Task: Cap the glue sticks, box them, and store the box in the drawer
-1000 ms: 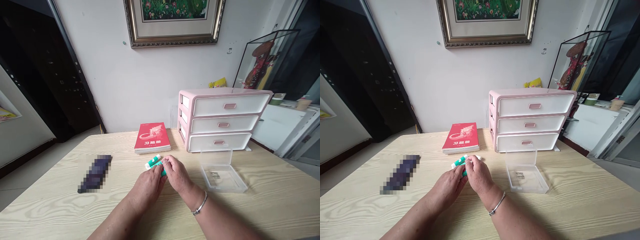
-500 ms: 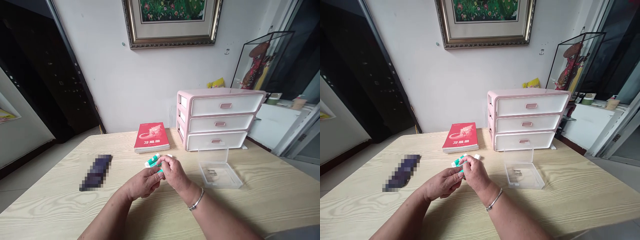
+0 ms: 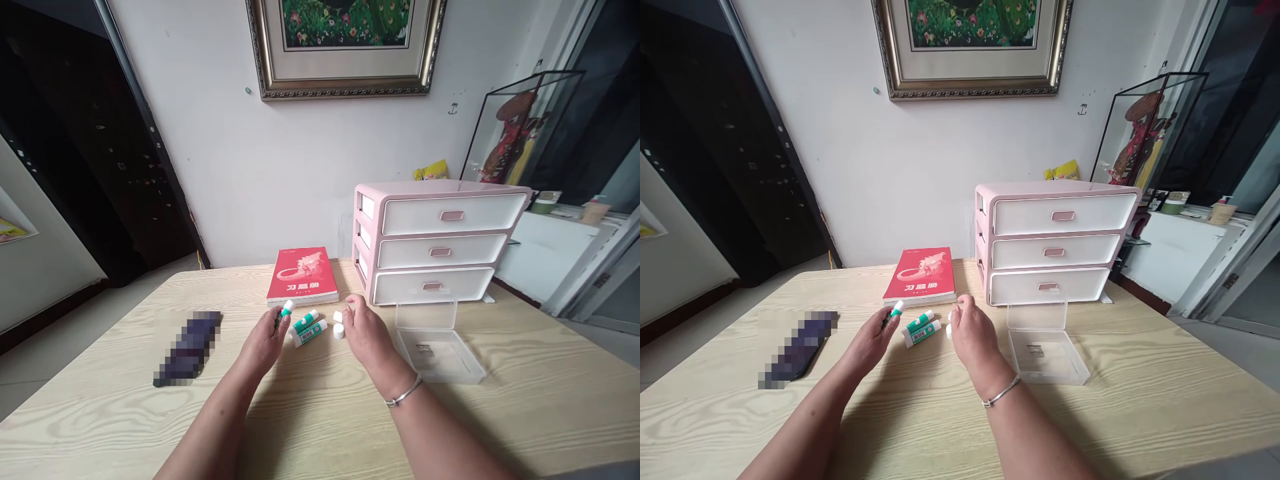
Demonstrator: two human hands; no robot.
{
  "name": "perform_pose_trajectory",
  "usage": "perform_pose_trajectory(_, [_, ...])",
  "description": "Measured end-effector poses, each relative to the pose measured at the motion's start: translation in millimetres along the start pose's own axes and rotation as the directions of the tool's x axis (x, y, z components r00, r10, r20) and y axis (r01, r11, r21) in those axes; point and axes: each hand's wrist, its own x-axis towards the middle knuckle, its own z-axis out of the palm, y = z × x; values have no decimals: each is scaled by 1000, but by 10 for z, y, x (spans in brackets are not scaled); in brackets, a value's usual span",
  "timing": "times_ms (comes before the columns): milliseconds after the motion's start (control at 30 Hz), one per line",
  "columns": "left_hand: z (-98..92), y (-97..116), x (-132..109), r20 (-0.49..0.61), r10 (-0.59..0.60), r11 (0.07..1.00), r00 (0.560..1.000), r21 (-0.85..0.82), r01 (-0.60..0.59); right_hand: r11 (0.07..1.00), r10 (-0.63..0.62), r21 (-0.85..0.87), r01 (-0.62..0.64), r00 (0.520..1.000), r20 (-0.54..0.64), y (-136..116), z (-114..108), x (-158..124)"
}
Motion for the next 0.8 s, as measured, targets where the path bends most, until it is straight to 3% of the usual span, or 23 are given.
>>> perform_pose_trajectory(100, [61, -152, 120, -7, 4, 980, 1000, 199, -3, 985, 70, -164, -56, 994, 83, 123, -15, 37])
perform_pose_trajectory(267, [161, -312, 279, 18, -5, 973, 1000, 230, 1, 968, 83, -247, -31, 976, 203, 203, 39, 18])
perform_pose_trajectory(367, [242, -380, 328, 46, 18, 976, 999, 215, -27, 981, 88, -188, -40, 963, 256, 225, 103, -1])
perform_pose_trajectory(533, [329, -435, 352, 46, 78, 986, 996, 141, -84, 1000, -9, 2, 9, 957, 290, 268, 230, 2])
perform_pose_trajectory(800, [274, -384, 258, 18, 110, 993, 994, -35, -109, 988, 10, 148, -50, 966, 260, 293, 301, 45])
